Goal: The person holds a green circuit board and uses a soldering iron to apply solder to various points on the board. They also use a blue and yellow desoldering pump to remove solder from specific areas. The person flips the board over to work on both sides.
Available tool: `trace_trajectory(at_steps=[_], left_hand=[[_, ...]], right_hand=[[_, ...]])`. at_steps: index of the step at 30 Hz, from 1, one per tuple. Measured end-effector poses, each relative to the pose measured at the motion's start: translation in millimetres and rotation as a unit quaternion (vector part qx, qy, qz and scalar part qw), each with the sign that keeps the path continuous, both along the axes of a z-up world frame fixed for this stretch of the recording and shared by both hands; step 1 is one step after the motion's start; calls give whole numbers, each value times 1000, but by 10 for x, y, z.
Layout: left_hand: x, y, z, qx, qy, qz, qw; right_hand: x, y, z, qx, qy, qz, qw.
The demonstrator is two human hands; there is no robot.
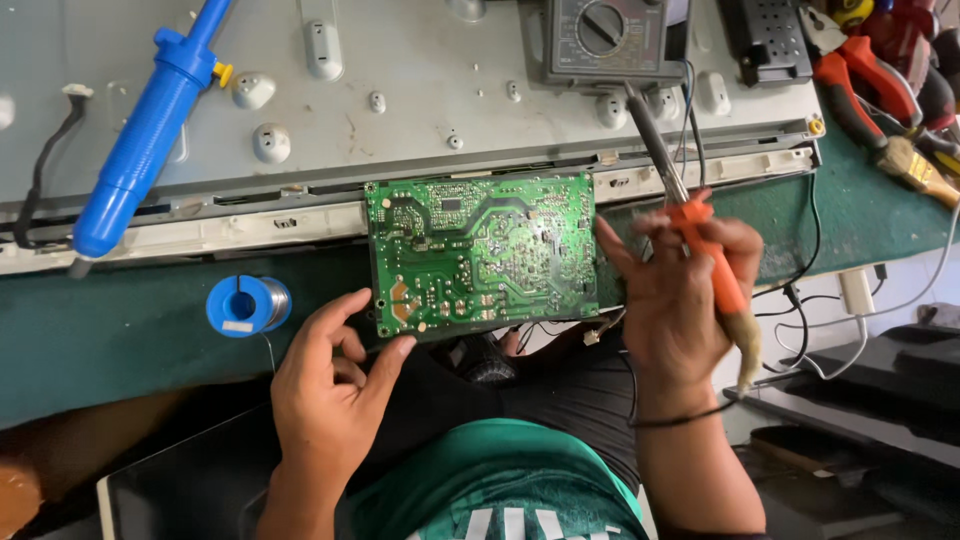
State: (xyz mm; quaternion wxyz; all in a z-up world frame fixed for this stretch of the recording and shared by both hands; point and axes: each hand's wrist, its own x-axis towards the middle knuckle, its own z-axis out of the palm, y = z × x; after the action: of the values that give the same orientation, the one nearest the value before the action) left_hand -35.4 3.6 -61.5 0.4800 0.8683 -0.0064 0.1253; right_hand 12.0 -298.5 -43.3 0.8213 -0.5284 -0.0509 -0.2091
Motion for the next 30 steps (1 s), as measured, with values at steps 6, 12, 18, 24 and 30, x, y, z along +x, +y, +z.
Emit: trace_trajectory(at_steps=[6, 12, 18, 24, 30], left_hand=[[69, -33, 55, 4, 9, 9, 1000], [76, -16, 76, 7, 19, -1, 1000], [96, -30, 222, -52, -39, -36, 997], [535, 211, 781, -30, -10, -113, 993], [1473, 133, 1066, -7, 14, -242, 970]], right_hand=[[-131, -63, -106, 15, 16, -11, 1000], [-19, -58, -138, 22, 10, -5, 1000], [-79, -37, -73, 49, -10, 23, 998], [-569, -81, -186, 56, -87, 105, 989], [-664, 259, -260, 79, -98, 122, 984]])
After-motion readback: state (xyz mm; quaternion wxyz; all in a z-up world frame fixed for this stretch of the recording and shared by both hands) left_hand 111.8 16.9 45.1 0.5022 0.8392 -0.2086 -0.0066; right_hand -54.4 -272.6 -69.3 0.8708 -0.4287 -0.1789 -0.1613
